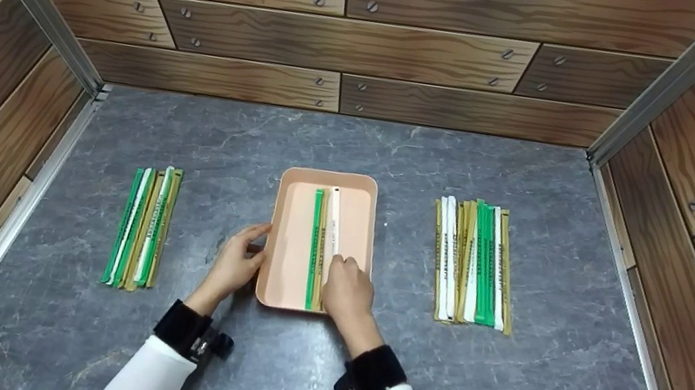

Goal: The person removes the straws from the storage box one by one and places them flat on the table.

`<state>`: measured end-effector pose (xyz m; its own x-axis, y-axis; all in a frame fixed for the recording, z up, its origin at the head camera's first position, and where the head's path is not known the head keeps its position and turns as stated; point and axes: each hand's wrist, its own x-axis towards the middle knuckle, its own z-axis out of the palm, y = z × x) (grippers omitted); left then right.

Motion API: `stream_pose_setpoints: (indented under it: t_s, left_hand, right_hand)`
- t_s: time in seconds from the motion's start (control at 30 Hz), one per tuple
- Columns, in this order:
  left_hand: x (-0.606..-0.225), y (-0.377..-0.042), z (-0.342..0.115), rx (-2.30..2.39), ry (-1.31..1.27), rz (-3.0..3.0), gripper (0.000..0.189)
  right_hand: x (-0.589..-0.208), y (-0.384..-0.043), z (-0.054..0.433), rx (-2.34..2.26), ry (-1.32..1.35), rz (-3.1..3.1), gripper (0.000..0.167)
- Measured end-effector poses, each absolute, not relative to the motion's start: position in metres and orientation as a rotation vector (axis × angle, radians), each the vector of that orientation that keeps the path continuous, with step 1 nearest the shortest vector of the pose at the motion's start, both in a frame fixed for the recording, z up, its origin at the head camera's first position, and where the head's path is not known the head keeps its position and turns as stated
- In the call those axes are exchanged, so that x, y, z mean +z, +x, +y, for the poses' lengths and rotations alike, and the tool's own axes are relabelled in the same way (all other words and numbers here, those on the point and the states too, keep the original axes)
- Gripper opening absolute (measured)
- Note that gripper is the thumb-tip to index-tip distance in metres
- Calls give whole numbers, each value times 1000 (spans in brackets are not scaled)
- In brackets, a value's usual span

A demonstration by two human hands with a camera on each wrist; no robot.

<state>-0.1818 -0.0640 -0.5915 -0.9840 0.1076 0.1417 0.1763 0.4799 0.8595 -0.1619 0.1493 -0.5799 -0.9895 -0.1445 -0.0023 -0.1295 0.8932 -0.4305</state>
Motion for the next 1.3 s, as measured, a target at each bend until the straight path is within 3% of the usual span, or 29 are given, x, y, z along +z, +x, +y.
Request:
stream_pose_setpoints:
  t_s: [0.23, 0.7, 0.93, 1.3]
  left_hand:
    - [-592, -182, -64, -1577, -241, -2642, 46]
    - [-591, -182, -65, -1578, -243, -2642, 45]
    - [-591, -182, -64, -1589, -242, -2641, 44]
    - [-592, -181, -64, -1563, -252, -2644, 45]
  right_hand:
    - [-578, -161, 149, -637, -256, 3051, 27]
    - [-576, -162, 155, -800, -186, 3002, 21]
    - [-559, -161, 171, -1007, -101, 2938, 47]
    - [-531, -153, 226, -1001, 16, 3035, 49]
